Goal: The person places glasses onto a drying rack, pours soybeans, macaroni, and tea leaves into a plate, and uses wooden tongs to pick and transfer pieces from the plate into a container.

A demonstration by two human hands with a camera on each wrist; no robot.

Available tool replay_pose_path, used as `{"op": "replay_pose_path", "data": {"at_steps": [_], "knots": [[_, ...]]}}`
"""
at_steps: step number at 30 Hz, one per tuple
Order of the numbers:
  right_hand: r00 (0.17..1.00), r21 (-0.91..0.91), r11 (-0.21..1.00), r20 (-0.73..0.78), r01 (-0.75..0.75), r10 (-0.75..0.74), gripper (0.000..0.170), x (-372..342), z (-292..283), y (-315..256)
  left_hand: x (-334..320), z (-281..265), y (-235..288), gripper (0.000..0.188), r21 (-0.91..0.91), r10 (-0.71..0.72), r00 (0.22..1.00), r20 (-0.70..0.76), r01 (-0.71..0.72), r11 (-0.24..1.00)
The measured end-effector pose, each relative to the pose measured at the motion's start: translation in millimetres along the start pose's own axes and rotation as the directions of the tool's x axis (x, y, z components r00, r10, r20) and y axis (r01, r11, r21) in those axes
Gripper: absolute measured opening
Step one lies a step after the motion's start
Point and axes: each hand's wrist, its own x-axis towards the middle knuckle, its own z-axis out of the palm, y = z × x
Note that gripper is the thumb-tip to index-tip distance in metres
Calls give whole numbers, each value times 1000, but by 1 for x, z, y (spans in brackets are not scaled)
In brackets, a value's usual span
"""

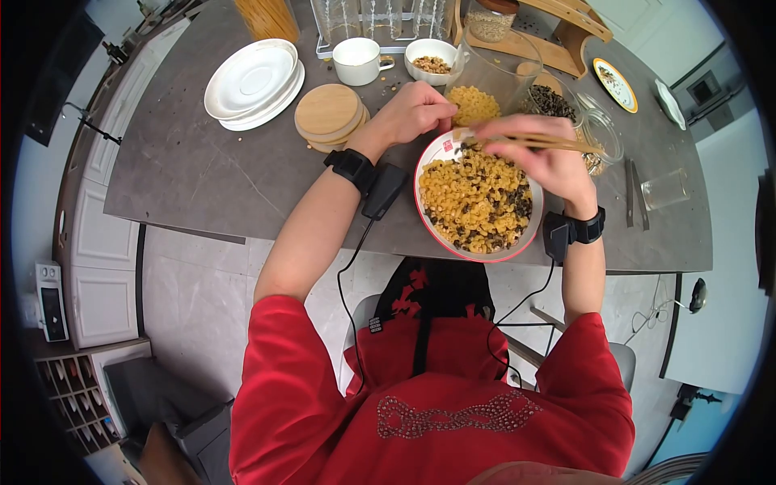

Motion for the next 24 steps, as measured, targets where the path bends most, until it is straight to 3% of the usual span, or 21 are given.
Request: {"op": "replay_pose_path", "data": {"at_steps": [3,7,8,9,13,15,16,19,22,24], "knots": [[884,64,978,-442,198,-151,21,1,-3,5,-1,0,1,37,-3,2,1000,-8,-2,1000],[845,-28,999,-533,24,-35,29,4,-8,7,-1,-1,1,38,15,9,1000,-8,-9,1000],[833,107,994,-547,-27,81,29,4,-8,5,0,0,1,38,13,11,1000,2,-11,1000],[816,239,969,-545,-71,194,29,3,-9,4,0,1,1,38,3,3,1000,0,-3,1000],[828,385,922,-510,-25,235,29,0,-11,5,-1,0,2,37,6,-4,1000,-13,4,1000],[902,371,919,-338,-133,267,30,-6,-16,3,-3,0,3,37,0,-6,1000,-17,6,1000],[935,339,939,-311,-60,171,29,-5,-10,6,-1,0,3,37,-8,-4,1000,-15,4,1000],[994,142,988,-76,-63,75,26,-1,-2,9,0,0,2,37,0,-2,1000,-6,2,1000],[983,70,980,17,-185,185,23,-1,5,3,-1,1,1,37,20,8,999,-37,-7,1000],[990,118,984,-33,-133,137,20,1,7,11,-1,0,2,37,25,2,1000,-25,-2,1000]]}}
